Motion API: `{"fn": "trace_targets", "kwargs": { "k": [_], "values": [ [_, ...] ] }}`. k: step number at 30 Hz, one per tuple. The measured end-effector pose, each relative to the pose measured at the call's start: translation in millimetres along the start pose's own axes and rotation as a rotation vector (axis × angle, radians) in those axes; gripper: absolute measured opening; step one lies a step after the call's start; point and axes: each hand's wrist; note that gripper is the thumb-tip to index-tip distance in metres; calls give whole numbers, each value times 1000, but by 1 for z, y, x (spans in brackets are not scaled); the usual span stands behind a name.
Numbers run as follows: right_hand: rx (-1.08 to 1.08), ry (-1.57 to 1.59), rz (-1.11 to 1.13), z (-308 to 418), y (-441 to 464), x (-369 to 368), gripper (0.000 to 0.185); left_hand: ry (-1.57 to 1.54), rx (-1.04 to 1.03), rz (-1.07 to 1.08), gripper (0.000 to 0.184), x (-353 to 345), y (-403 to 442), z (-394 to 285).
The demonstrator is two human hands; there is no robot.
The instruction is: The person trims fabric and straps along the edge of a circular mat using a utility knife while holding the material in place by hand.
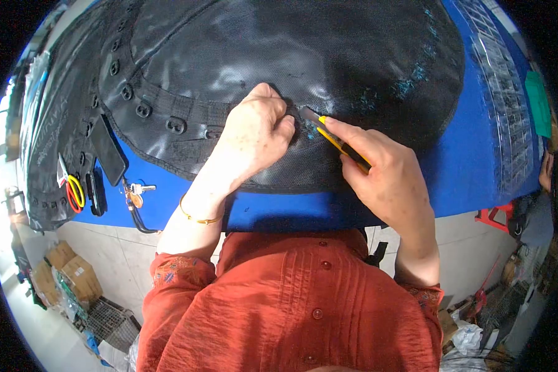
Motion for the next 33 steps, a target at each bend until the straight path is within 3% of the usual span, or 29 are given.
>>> {"fn": "trace_targets", "kwargs": {
  "k": [18,27,33],
  "values": [
    [-58,-37,26,6,-25,7,45,17,36,19,18,4,-3,-6],
    [-85,-74,29,12,-30,5,46,196,139,-156,24,-1,-14,-27],
    [-73,-37,5,4,-29,4,47,197,175,-38,19,-2,-12,-17]
  ]
}}
Point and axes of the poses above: each hand's wrist, its own y-axis towards the middle knuckle, its own x-axis out of the back of the hand, z = x × y, and after that the axes turned 9 degrees about y, right-handed
